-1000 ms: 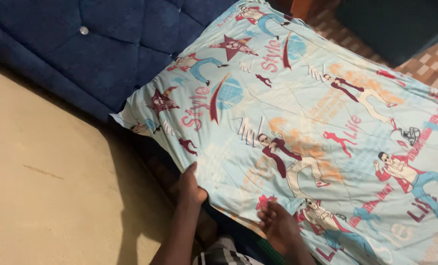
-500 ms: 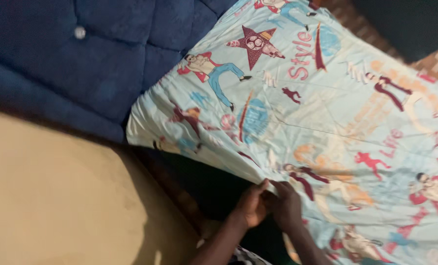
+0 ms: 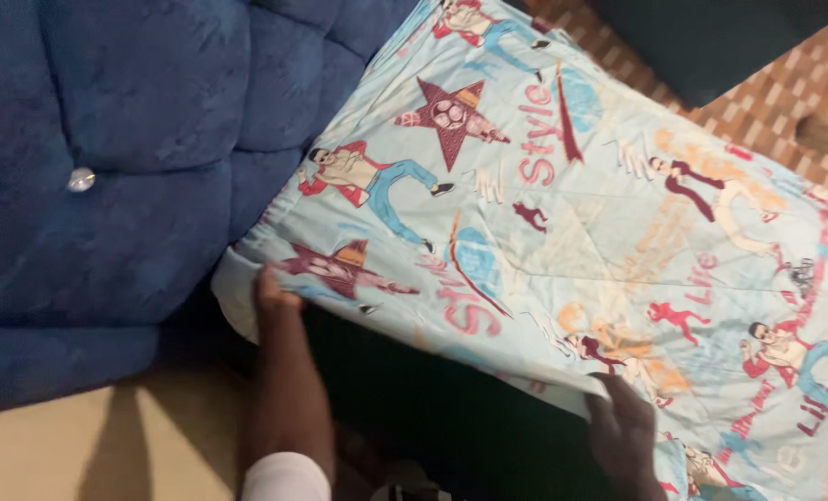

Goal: The person folds a light blue patterned bed sheet on a bed. They smooth the sheet, fold it in half lengthwise, and then fold it into smaller sections until it is neatly stacked.

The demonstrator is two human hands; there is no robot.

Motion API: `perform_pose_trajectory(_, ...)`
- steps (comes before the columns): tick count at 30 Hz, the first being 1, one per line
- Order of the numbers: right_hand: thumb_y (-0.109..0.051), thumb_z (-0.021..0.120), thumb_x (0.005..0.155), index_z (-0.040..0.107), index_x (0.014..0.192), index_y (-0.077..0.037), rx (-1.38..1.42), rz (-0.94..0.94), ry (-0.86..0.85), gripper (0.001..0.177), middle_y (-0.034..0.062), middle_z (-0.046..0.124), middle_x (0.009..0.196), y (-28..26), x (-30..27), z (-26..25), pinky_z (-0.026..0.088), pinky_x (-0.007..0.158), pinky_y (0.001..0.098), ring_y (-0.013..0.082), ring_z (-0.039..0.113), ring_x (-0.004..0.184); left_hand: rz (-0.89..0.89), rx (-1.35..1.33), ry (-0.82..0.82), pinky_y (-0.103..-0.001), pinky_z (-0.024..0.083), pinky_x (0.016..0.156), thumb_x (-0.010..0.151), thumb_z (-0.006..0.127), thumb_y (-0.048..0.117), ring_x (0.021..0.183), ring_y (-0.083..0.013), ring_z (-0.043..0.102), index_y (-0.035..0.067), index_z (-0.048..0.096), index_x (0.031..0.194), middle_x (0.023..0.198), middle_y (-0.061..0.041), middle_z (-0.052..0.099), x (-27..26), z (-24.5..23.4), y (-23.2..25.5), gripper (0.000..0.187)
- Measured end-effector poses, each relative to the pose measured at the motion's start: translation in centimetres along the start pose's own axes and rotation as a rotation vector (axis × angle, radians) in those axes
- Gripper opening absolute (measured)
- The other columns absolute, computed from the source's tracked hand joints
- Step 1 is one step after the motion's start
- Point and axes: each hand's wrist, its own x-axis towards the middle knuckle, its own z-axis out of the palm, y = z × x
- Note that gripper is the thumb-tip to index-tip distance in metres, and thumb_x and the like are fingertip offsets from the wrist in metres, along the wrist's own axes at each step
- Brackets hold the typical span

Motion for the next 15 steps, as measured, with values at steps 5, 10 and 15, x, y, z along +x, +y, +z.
perform_pose_trajectory(5, -0.015, 0.06, 0.093, 0.074, 0.113, -0.002, 0.13, -0.005, -0.134, 0.028, 0.0143, 0.074, 0.089, 0.9, -0.2, 3.4, 0.055, 0.077, 0.0349, 0.0227, 0.07, 0.082, 0.091, 0.167, 0.121, -0.05, 0.054, 0.09, 0.087, 0.068, 0.016, 0.113, -0.0281, 0.063, 0.012, 0.057, 0.136, 0.126, -0.009, 0.065, -1.0, -1.2, 2.8, 0.05)
perform_pose_trajectory(10, -0.018, 0.066, 0.089, 0.074, 0.117, -0.005, 0.052, 0.086, -0.307, 0.032, 0.0119, 0.082, 0.098, 1.0, -1.0, 6.1, 0.057, 0.087, 0.034, 0.0217, 0.074, 0.096, 0.314, 0.845, -0.11, -0.048, 0.056, 0.073, 0.08, 0.072, 0.014, 0.087, -0.0294, 0.065, 0.01, 0.054, 0.133, 0.109, -0.012, 0.067, -9.1, -0.4, -7.2, 0.057)
perform_pose_trajectory(15, -0.018, 0.078, 0.082, 0.051, 0.143, -0.009, 0.093, -0.105, -0.395, 0.068, 0.0155, 0.063, 0.125, -2.7, -1.0, 7.6, 0.053, 0.094, 0.0379, 0.0283, 0.064, 0.116, -0.024, 1.941, -0.528, -0.043, 0.056, 0.085, 0.085, 0.072, 0.037, 0.097, -0.0344, 0.076, 0.004, 0.077, 0.106, 0.104, -0.021, 0.079, -25.3, 4.3, -19.1, 0.04)
